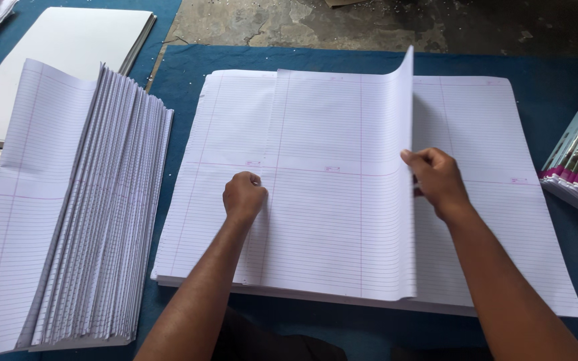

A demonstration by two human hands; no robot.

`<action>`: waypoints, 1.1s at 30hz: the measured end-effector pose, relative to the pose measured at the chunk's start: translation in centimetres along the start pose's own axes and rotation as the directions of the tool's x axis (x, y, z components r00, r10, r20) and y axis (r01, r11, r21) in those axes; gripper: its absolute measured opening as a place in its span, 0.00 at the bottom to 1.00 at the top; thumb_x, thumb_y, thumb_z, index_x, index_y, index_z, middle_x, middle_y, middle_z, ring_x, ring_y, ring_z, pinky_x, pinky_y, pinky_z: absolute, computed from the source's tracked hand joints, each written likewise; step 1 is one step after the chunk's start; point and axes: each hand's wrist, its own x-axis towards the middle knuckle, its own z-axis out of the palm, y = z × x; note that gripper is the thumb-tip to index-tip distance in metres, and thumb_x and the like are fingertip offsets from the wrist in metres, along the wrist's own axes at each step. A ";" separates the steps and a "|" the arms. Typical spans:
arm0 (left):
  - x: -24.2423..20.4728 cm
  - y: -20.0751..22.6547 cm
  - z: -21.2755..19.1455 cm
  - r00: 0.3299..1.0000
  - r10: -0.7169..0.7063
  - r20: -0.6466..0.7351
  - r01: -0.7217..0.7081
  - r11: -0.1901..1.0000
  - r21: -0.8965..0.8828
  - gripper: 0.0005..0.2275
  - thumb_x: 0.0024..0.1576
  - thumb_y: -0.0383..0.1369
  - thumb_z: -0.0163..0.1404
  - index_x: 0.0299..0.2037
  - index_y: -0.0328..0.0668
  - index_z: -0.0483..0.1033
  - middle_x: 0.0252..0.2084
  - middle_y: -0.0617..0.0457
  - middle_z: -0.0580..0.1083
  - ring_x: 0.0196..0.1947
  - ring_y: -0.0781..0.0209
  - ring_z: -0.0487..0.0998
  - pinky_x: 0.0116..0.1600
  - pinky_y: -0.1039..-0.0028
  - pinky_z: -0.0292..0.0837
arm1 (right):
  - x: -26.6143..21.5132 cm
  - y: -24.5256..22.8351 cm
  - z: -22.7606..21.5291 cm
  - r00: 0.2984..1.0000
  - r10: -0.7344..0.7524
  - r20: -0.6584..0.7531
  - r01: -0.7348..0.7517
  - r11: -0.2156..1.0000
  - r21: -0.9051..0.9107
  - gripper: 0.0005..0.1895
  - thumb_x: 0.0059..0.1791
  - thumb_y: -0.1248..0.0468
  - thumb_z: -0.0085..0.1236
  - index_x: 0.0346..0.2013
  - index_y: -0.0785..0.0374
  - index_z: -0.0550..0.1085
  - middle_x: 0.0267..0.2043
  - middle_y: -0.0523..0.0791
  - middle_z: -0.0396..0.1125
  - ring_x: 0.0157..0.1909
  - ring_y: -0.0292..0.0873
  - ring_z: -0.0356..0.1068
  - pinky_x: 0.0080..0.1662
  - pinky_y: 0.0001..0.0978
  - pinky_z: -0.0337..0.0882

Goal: The person folds a stack of lined papers in half and uses a wooden block to press the crease. They repeat this process for multiple sheets, stacking the folded papers to the side.

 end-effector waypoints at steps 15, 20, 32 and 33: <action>0.1 -0.2 -1.6 0.991 -0.092 0.095 0.117 0.946 -0.303 0.06 0.49 0.25 0.58 0.36 0.39 0.83 0.30 0.49 0.81 0.22 0.61 0.78 0.33 0.70 0.76 | 1.8 3.6 6.8 0.909 -0.408 0.086 0.416 0.877 -0.239 0.21 0.44 0.64 0.60 0.52 0.58 0.74 0.72 0.50 0.55 0.60 0.48 0.68 0.54 0.38 0.77; 0.2 -0.4 -1.2 0.995 -0.083 0.049 0.094 0.952 -0.291 0.07 0.46 0.26 0.60 0.34 0.41 0.84 0.31 0.51 0.81 0.30 0.60 0.82 0.40 0.69 0.78 | 2.6 4.5 7.2 0.924 -0.368 0.107 0.375 0.810 -0.451 0.39 0.44 0.44 0.65 0.64 0.57 0.66 0.72 0.55 0.51 0.74 0.57 0.49 0.64 0.54 0.62; 0.7 -0.8 -0.7 0.996 -0.082 0.041 0.090 0.961 -0.262 0.07 0.45 0.27 0.61 0.34 0.43 0.84 0.33 0.51 0.82 0.33 0.60 0.83 0.43 0.69 0.78 | 1.2 4.3 11.7 0.898 -0.390 0.204 0.437 0.844 -0.309 0.36 0.53 0.43 0.35 0.74 0.50 0.54 0.80 0.56 0.31 0.80 0.58 0.29 0.72 0.59 0.41; 0.7 -0.7 -0.8 0.993 -0.101 0.065 0.115 0.954 -0.277 0.07 0.46 0.28 0.61 0.35 0.43 0.84 0.33 0.50 0.83 0.31 0.60 0.83 0.42 0.70 0.78 | 1.1 4.0 12.0 0.894 -0.397 0.207 0.444 0.844 -0.302 0.36 0.53 0.44 0.36 0.74 0.50 0.55 0.80 0.56 0.30 0.80 0.58 0.29 0.72 0.59 0.40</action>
